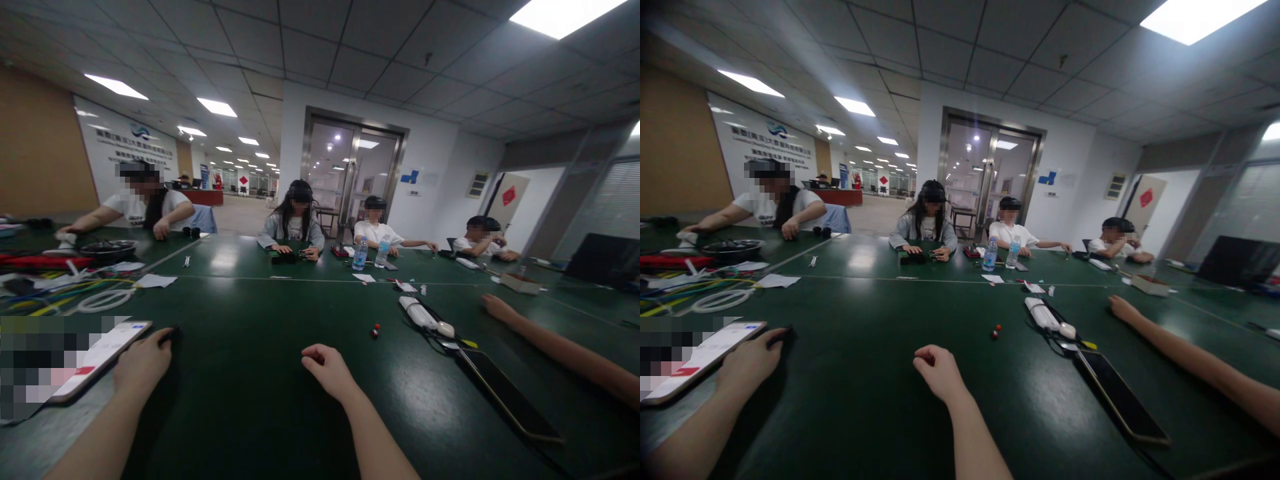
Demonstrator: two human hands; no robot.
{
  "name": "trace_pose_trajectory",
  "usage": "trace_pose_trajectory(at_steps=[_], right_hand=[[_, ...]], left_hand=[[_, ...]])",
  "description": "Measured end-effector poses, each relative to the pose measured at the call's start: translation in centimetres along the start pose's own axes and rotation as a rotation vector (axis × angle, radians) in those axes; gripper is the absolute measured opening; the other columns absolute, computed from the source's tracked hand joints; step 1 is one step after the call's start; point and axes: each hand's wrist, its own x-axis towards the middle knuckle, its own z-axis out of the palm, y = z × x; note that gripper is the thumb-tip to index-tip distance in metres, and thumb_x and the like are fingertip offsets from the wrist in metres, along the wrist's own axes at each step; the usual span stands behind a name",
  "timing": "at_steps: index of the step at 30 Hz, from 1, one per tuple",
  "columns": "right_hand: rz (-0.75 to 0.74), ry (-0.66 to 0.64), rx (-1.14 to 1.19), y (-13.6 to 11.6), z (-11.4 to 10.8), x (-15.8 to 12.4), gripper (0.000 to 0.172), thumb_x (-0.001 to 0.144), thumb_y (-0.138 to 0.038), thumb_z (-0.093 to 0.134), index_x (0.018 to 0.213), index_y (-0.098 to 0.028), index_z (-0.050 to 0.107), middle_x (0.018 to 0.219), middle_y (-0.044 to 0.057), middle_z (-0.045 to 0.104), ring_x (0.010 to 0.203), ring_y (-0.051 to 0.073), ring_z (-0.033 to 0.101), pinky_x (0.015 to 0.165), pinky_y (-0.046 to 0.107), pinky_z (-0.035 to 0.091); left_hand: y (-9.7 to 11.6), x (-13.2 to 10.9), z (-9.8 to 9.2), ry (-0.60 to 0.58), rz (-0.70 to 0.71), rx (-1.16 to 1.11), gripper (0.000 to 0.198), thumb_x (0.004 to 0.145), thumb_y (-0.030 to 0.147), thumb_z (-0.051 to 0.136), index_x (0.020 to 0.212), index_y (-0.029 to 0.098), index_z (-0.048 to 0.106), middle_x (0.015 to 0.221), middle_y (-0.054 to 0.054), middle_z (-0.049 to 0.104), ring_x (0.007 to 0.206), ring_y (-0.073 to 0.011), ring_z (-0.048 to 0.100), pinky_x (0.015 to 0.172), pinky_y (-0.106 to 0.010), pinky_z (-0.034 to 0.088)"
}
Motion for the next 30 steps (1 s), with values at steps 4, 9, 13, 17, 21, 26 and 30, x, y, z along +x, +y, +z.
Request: trace_pose_trajectory(at_steps=[4,9,13,17,21,26,30], right_hand=[[-0.003,-0.008,0.003,0.05,0.05,0.07,0.026,0.076,-0.034,0.051,0.100,-0.025,0.058,0.101,0.000,0.058,0.093,0.016,0.054,0.078,0.029,0.043],[0.000,-0.010,-0.013,0.06,0.04,0.13,0.027,0.076,-0.034,0.051,0.100,-0.024,0.058,0.100,0.000,0.058,0.092,0.017,0.054,0.077,0.029,0.043],[0.008,0.000,-0.025,-0.01,0.01,0.15,0.026,0.076,-0.035,0.052,0.099,-0.024,0.058,0.099,0.001,0.059,0.091,0.017,0.054,0.076,0.029,0.043],[-0.009,0.001,-0.017,0.02,0.03,0.20,0.027,0.076,-0.035,0.052,0.099,-0.024,0.058,0.098,0.001,0.059,0.091,0.017,0.055,0.076,0.029,0.043],[-0.033,-0.003,-0.011,0.14,0.14,0.34,0.027,0.075,-0.035,0.052,0.098,-0.023,0.059,0.096,0.001,0.060,0.089,0.016,0.055,0.076,0.029,0.042],[-0.034,-0.001,-0.014,0.19,0.19,0.36,0.026,0.076,-0.035,0.052,0.098,-0.023,0.059,0.095,0.001,0.060,0.088,0.016,0.056,0.075,0.028,0.043],[-0.019,0.000,-0.004,0.19,0.10,0.24,0.025,0.076,-0.035,0.052,0.098,-0.025,0.059,0.097,0.000,0.059,0.090,0.017,0.055,0.075,0.029,0.043]], left_hand=[[0.35,-0.21,-0.43,-0.035,-0.039,0.036,0.045,0.080,0.035,0.030,0.118,0.021,0.049,0.112,-0.018,0.055,0.099,-0.0344,0.054,0.074,-0.040,0.045],[0.51,-0.37,-0.54,-0.038,-0.048,0.047,0.046,0.081,0.036,0.028,0.121,0.020,0.044,0.114,-0.017,0.053,0.101,-0.0329,0.053,0.075,-0.039,0.044],[0.33,-0.30,-0.39,-0.047,-0.027,0.047,0.046,0.081,0.035,0.027,0.122,0.021,0.044,0.115,-0.016,0.053,0.103,-0.0331,0.051,0.076,-0.040,0.044],[0.20,-0.21,-0.28,-0.047,-0.009,0.044,0.045,0.081,0.034,0.027,0.119,0.021,0.047,0.113,-0.017,0.054,0.102,-0.0325,0.052,0.076,-0.039,0.044],[0.25,-0.24,-0.27,-0.039,-0.008,0.044,0.044,0.081,0.033,0.028,0.118,0.020,0.048,0.112,-0.017,0.055,0.102,-0.0319,0.053,0.077,-0.038,0.044],[0.45,-0.39,-0.49,-0.046,-0.030,0.045,0.043,0.082,0.033,0.027,0.117,0.019,0.047,0.113,-0.018,0.054,0.101,-0.0332,0.053,0.075,-0.038,0.044],[0.56,-0.51,-0.66,-0.051,-0.034,0.046,0.043,0.082,0.033,0.027,0.118,0.020,0.047,0.114,-0.018,0.053,0.100,-0.0330,0.054,0.074,-0.038,0.044]])
